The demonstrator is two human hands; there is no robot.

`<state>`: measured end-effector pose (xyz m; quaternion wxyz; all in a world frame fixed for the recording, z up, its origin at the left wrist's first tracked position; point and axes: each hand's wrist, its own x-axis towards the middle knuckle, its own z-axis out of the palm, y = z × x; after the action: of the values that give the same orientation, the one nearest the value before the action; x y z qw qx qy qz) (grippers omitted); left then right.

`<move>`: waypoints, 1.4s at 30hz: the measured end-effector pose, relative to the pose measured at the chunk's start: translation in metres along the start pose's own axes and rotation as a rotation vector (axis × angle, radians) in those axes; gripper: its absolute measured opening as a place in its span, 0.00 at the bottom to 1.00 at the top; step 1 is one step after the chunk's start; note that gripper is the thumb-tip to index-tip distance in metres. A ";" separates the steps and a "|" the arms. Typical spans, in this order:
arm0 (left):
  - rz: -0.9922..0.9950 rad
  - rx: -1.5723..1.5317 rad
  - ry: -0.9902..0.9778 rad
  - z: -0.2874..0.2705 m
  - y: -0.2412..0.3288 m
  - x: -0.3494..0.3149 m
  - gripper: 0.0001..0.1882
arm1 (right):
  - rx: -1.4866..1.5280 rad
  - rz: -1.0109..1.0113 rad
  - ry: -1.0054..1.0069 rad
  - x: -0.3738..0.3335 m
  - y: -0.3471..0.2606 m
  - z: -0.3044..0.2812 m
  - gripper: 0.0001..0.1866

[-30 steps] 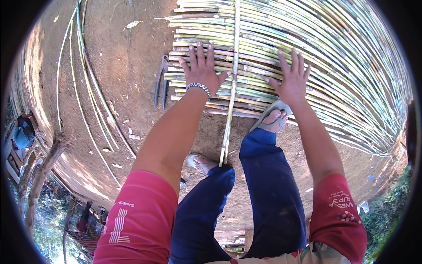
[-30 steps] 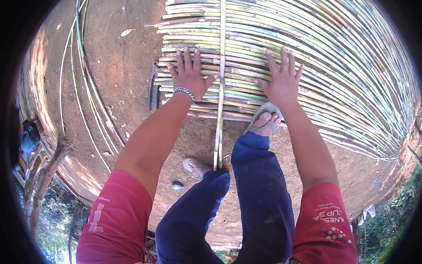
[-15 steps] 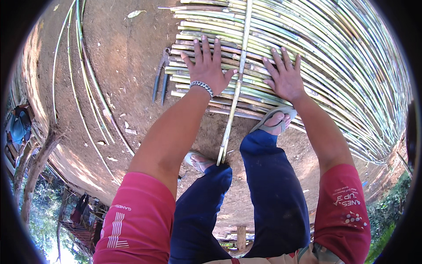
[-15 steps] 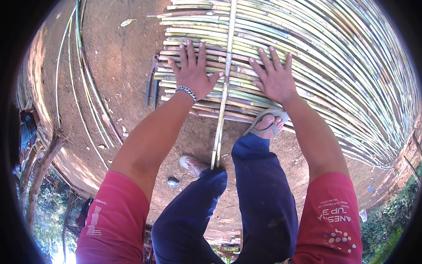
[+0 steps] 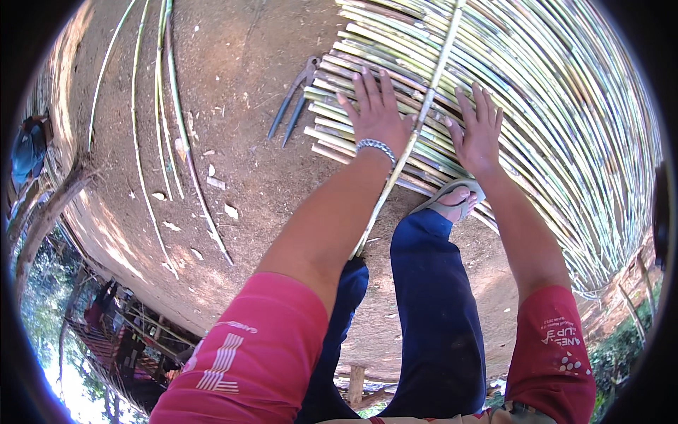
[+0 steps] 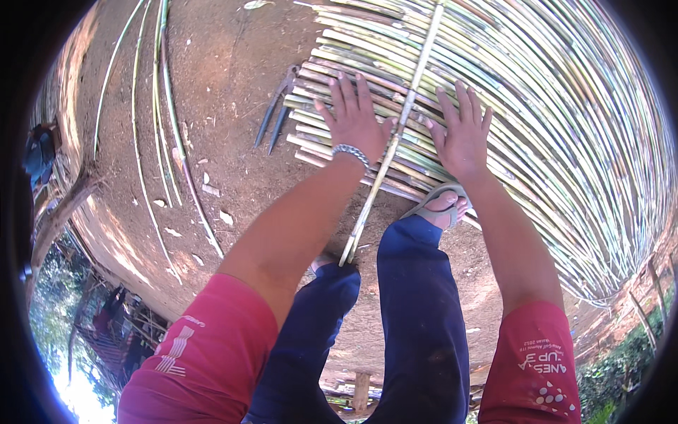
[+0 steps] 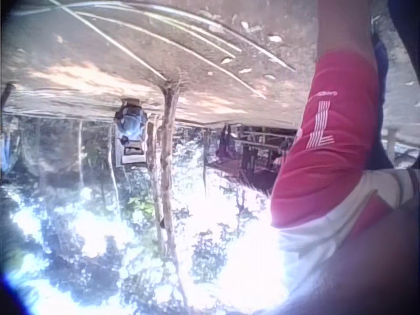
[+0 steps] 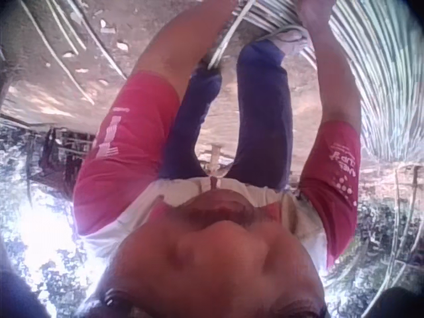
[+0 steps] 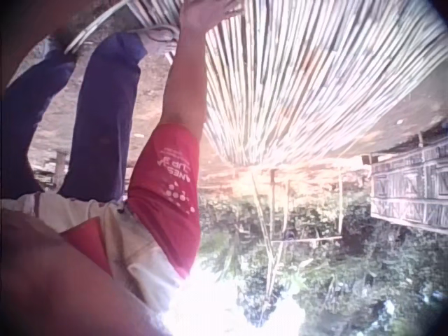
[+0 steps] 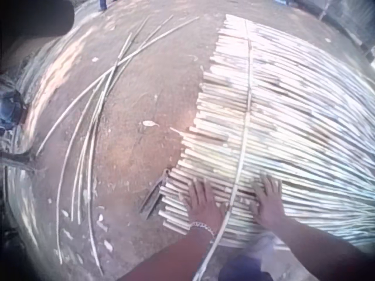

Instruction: The person weaves thin bamboo strips into a mat structure on the ground. They use pliers to cut and secure the strips, arranging them in a grid pattern. The person works on the ground, occasionally adjusting the position of the mat and the strips.

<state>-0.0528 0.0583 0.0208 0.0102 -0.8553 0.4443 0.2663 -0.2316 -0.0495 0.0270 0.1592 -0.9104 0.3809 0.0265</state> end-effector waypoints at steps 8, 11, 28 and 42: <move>0.028 -0.334 -0.200 0.026 -0.048 -0.189 0.51 | 0.295 -0.102 -0.549 0.052 -0.238 -0.002 0.37; -0.124 -0.319 -0.291 0.023 -0.111 -0.266 0.52 | 0.097 -0.089 -0.600 0.078 -0.288 0.028 0.40; -0.997 -0.460 -0.536 0.017 -0.304 -0.660 0.51 | 0.464 0.406 -0.358 0.080 -0.351 0.069 0.31; -0.819 -0.525 -0.604 -0.073 -0.342 -0.559 0.45 | 0.875 -0.020 -0.196 0.009 -0.280 -0.060 0.51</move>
<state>-0.0176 0.6680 0.2680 0.0265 -0.8175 -0.0271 0.5747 -0.0334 0.1104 0.1577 0.5648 -0.7543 0.3305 -0.0524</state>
